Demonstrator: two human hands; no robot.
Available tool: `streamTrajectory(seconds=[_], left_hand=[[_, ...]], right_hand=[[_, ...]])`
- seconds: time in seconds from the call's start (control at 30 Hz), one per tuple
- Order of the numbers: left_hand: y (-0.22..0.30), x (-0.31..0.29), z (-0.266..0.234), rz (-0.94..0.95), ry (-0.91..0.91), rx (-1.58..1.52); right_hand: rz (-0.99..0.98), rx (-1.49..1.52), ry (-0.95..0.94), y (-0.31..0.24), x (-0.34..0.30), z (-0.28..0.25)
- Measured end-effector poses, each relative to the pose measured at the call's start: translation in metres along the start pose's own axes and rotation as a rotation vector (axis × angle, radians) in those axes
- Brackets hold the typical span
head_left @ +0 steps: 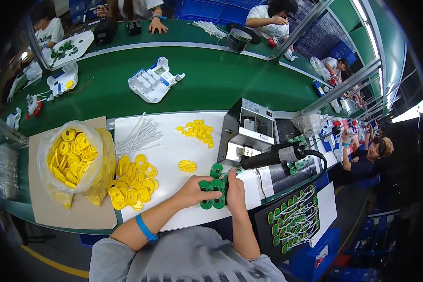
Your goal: The person assembles yellow and green plastic components into finished assemblies using a handheld electric screwdriver on a factory production line.
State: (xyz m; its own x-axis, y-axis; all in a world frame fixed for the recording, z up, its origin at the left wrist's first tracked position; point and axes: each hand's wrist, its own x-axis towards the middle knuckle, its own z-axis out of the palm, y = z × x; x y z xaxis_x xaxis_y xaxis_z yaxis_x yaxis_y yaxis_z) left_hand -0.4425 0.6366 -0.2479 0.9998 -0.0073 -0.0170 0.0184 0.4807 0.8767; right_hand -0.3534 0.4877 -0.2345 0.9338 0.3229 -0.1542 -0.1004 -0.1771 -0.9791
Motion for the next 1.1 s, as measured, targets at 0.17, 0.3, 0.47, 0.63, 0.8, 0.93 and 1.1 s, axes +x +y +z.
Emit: streamTrajectory(seconds=[0.17, 0.3, 0.47, 0.63, 0.8, 0.93, 1.1], left_hand=[[0.001, 0.005, -0.016, 0.164, 0.117, -0.01], [-0.009, 0.011, -0.02, 0.211, 0.178, 0.082], [-0.018, 0.014, -0.009, 0.234, 0.103, 0.14], [-0.013, 0.015, 0.01, 0.167, 0.007, 0.075], [-0.013, 0.023, 0.023, 0.082, -0.035, -0.212], [-0.018, 0.027, 0.019, 0.082, 0.002, -0.146], [-0.027, 0.027, 0.017, 0.041, 0.013, -0.129]], right_hand=[[-0.185, -0.679, -0.04, -0.04, -0.02, 0.005], [-0.561, -0.924, 0.103, -0.044, -0.026, 0.006], [-0.53, -0.55, -0.032, -0.035, -0.027, 0.01], [-0.358, -0.262, -0.007, -0.018, -0.023, -0.006], [-0.381, -0.231, 0.125, -0.029, -0.017, -0.026], [-0.427, -0.389, 0.126, -0.03, -0.009, -0.031], [-0.384, -0.486, 0.053, -0.025, -0.005, -0.028]])
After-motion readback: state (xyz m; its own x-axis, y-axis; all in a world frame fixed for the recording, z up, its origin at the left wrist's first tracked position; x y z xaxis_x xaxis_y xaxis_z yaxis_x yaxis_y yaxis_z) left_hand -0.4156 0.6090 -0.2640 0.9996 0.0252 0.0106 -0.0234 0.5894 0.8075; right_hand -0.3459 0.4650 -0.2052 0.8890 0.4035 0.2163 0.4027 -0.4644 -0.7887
